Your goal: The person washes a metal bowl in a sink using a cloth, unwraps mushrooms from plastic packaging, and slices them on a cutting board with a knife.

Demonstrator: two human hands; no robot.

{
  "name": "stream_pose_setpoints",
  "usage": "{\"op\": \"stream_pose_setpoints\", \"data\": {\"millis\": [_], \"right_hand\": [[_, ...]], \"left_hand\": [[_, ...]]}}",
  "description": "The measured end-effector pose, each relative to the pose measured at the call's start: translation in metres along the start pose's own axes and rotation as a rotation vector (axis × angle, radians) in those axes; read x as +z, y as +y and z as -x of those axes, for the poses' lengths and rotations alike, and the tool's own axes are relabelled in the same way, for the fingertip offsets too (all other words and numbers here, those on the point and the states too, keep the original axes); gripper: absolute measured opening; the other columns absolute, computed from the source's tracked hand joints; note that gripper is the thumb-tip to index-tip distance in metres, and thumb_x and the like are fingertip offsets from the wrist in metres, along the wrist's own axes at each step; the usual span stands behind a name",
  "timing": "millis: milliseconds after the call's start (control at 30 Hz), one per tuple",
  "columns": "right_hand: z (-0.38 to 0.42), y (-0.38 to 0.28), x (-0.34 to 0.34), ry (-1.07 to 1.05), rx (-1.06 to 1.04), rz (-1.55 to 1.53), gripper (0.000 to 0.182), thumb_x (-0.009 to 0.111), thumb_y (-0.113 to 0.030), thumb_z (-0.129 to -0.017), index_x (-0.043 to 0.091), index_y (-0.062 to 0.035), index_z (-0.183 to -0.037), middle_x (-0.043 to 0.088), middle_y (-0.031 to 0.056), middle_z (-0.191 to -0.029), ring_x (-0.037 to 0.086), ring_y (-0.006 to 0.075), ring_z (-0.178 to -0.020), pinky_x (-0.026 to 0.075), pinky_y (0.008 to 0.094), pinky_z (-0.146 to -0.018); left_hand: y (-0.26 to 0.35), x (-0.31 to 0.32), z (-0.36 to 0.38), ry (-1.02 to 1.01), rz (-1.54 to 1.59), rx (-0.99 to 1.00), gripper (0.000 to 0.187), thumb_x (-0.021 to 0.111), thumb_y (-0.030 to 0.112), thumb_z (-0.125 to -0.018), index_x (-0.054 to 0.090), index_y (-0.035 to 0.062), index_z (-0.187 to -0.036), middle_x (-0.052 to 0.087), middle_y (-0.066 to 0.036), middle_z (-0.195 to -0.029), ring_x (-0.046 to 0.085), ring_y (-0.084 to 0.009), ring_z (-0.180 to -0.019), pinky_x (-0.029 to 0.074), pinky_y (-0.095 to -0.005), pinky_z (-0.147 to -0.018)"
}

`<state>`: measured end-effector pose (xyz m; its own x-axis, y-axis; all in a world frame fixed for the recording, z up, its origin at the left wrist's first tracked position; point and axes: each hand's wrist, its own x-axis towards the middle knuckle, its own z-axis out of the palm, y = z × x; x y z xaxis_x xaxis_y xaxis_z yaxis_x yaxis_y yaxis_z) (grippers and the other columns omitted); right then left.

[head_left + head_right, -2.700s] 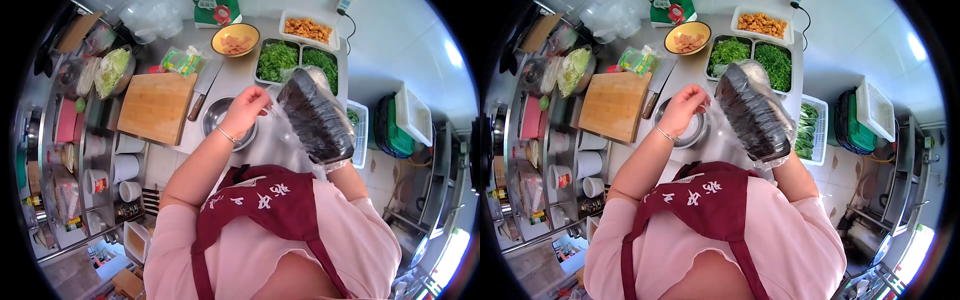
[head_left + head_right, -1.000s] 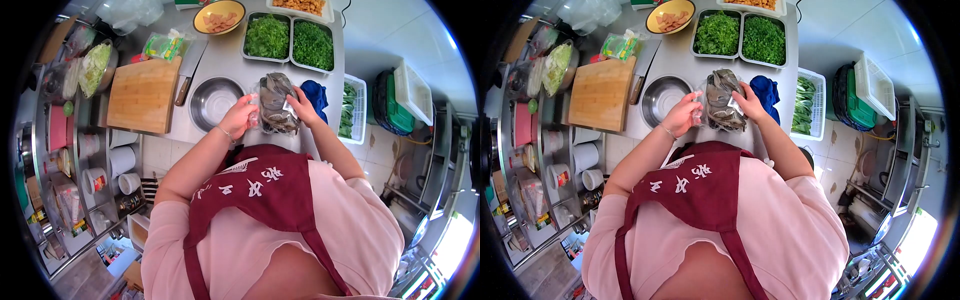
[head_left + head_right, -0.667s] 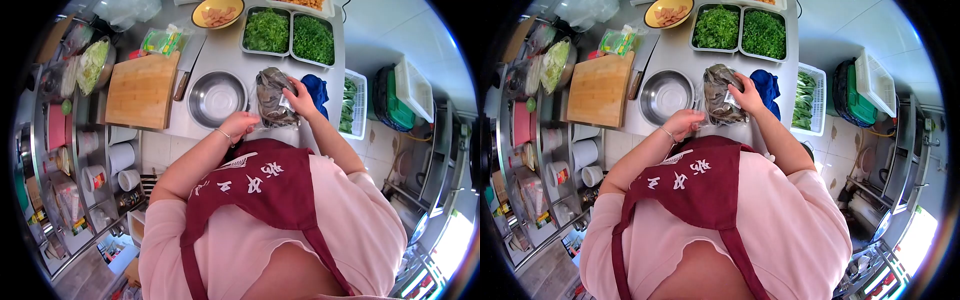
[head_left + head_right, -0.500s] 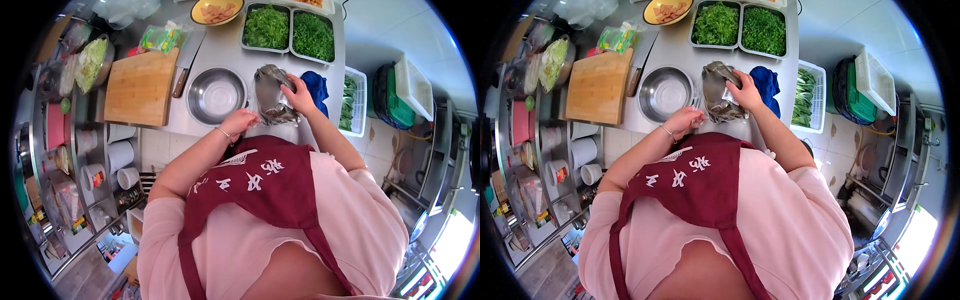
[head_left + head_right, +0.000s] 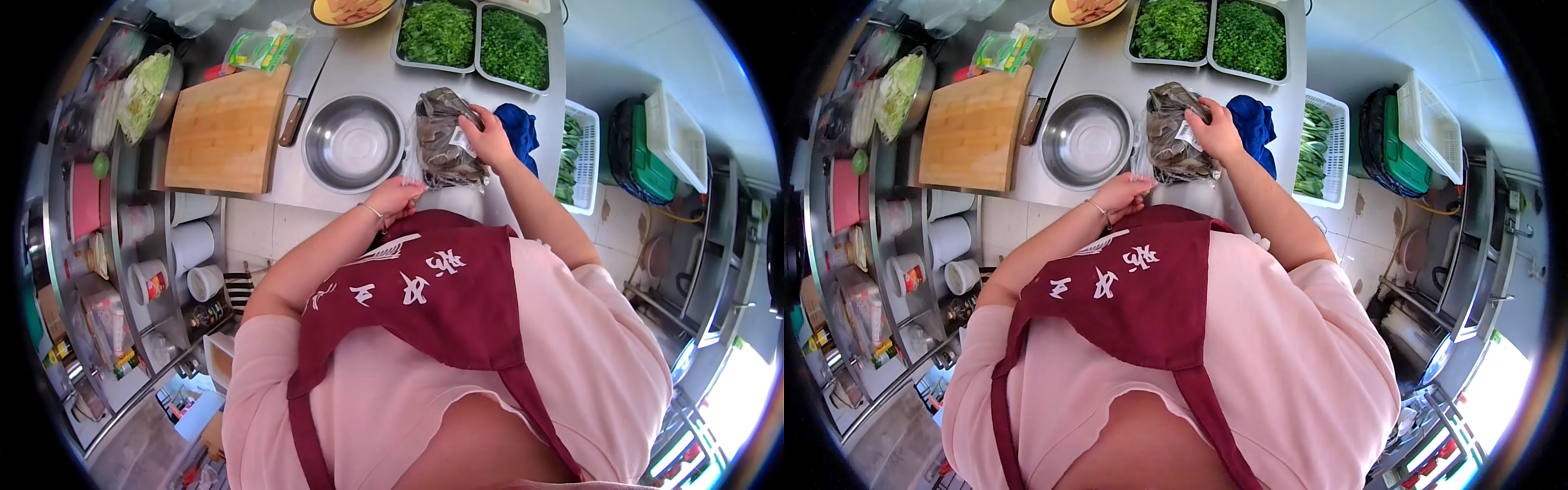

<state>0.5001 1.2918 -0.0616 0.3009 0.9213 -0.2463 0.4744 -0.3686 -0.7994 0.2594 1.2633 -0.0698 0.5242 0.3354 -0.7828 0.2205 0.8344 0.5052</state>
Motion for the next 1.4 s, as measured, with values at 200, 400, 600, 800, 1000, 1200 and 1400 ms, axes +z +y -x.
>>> {"op": "stream_pose_setpoints", "data": {"millis": [200, 400, 600, 800, 1000, 1200, 1400], "right_hand": [[-0.007, -0.002, -0.005, -0.037, 0.086, -0.080, 0.061, 0.062, -0.047, -0.079, 0.051, -0.0097, -0.126, 0.048, 0.0207, -0.124, 0.053, 0.0316, -0.110, 0.043, 0.0360, -0.094], [-0.007, 0.009, -0.005, -0.043, -0.096, 0.095, 0.069, 0.065, -0.046, -0.076, 0.045, -0.0107, -0.131, 0.043, 0.0206, -0.129, 0.052, 0.0319, -0.111, 0.042, 0.0360, -0.095], [0.022, -0.026, -0.036, 0.112, -0.362, 0.328, 0.050, 0.068, -0.038, -0.076, 0.056, -0.0052, -0.111, 0.053, 0.0152, -0.109, 0.057, 0.0276, -0.096, 0.047, 0.0355, -0.083], [0.081, -0.038, -0.047, -0.051, -0.585, 0.396, 0.019, 0.070, -0.024, -0.073, 0.058, -0.0092, -0.078, 0.055, 0.0081, -0.079, 0.059, 0.0284, -0.079, 0.049, 0.0384, -0.066], [0.094, -0.001, -0.055, 0.006, -0.564, 0.257, 0.011, 0.063, -0.015, -0.075, 0.057, -0.0090, -0.081, 0.058, 0.0087, -0.080, 0.058, 0.0300, -0.078, 0.048, 0.0385, -0.066], [0.085, -0.007, -0.082, -0.265, -0.310, 0.108, 0.018, 0.063, -0.018, -0.080, 0.053, -0.0059, -0.087, 0.059, 0.0113, -0.078, 0.058, 0.0328, -0.071, 0.047, 0.0381, -0.063], [0.061, 0.006, -0.089, -0.315, -0.386, 0.328, 0.014, 0.059, -0.014, -0.081, 0.051, -0.0058, -0.088, 0.057, 0.0105, -0.076, 0.058, 0.0284, -0.071, 0.046, 0.0372, -0.064]], "left_hand": [[-0.009, 0.002, -0.003, 0.076, -0.039, 0.162, 0.009, 0.054, 0.019, -0.091, 0.055, 0.0097, -0.091, 0.054, 0.001, -0.075, 0.052, -0.0079, -0.067, 0.046, -0.0216, -0.061], [0.020, 0.013, 0.031, -0.039, 0.160, 0.216, 0.012, 0.051, 0.019, -0.094, 0.054, 0.0077, -0.098, 0.055, 0.000, -0.079, 0.056, -0.0112, -0.076, 0.046, -0.0236, -0.069], [0.075, 0.037, 0.049, -0.031, 0.190, 0.392, 0.013, 0.053, 0.017, -0.092, 0.054, 0.0076, -0.101, 0.057, 0.000, -0.084, 0.055, -0.0088, -0.078, 0.045, -0.0224, -0.070], [0.094, 0.066, 0.045, -0.135, 0.251, 0.411, 0.016, 0.052, 0.016, -0.093, 0.053, 0.0059, -0.105, 0.060, -0.002, -0.083, 0.057, -0.0106, -0.077, 0.044, -0.0240, -0.069], [0.090, 0.058, 0.032, 0.017, 0.241, 0.396, 0.016, 0.052, 0.015, -0.092, 0.053, 0.0053, -0.104, 0.060, -0.003, -0.083, 0.057, -0.0108, -0.079, 0.044, -0.0239, -0.068], [0.086, 0.052, 0.025, 0.030, 0.235, 0.394, 0.014, 0.051, 0.014, -0.091, 0.054, 0.0056, -0.102, 0.059, -0.003, -0.081, 0.056, -0.0112, -0.076, 0.044, -0.0241, -0.068], [0.098, 0.050, 0.034, 0.038, 0.230, 0.419, 0.014, 0.051, 0.014, -0.091, 0.055, 0.0055, -0.102, 0.058, -0.003, -0.079, 0.056, -0.0113, -0.074, 0.045, -0.0245, -0.067]]}}
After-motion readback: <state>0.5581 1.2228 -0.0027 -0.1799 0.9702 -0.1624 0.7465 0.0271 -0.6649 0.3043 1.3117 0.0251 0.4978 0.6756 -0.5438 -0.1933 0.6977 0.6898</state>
